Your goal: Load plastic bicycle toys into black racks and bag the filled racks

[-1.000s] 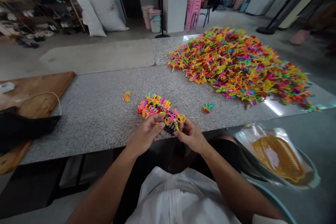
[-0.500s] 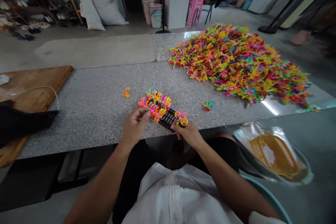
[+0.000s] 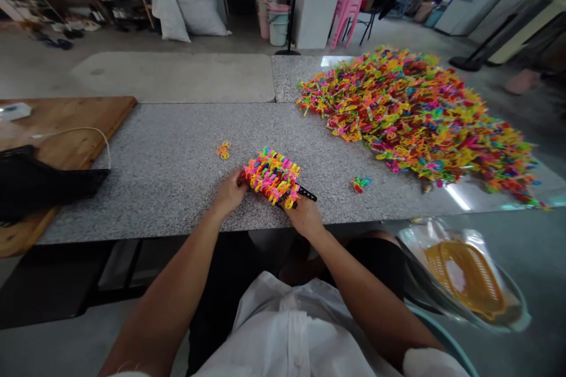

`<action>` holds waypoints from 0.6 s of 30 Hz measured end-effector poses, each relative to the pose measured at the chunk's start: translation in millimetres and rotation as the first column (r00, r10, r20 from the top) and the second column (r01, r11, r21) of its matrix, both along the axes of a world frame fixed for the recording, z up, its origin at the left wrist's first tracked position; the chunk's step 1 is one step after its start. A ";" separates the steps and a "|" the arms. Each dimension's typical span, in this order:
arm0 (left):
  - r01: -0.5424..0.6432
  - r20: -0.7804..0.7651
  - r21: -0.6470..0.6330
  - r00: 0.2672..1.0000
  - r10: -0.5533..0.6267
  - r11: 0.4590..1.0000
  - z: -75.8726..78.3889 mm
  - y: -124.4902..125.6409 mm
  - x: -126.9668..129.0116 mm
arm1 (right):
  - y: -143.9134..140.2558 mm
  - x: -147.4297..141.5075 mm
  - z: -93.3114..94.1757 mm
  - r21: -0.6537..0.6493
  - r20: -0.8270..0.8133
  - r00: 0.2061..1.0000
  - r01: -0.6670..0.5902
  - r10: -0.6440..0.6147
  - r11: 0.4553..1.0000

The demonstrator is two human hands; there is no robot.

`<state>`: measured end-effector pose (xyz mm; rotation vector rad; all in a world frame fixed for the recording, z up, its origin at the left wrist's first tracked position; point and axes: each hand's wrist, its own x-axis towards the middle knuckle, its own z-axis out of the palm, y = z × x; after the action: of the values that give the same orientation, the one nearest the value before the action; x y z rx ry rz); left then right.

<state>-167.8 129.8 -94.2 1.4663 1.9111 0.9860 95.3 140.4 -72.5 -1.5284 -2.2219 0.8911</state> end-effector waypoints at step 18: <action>0.003 -0.239 -0.088 0.971 -0.024 0.996 -2.1 6.8 -3.2 | 3.7 6.6 -8.9 0.085 0.056 0.990 -0.131 0.126 0.988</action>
<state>-171.0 136.6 -96.3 1.6058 2.0813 0.7360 101.9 144.1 -81.3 -1.3963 -2.3851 0.7866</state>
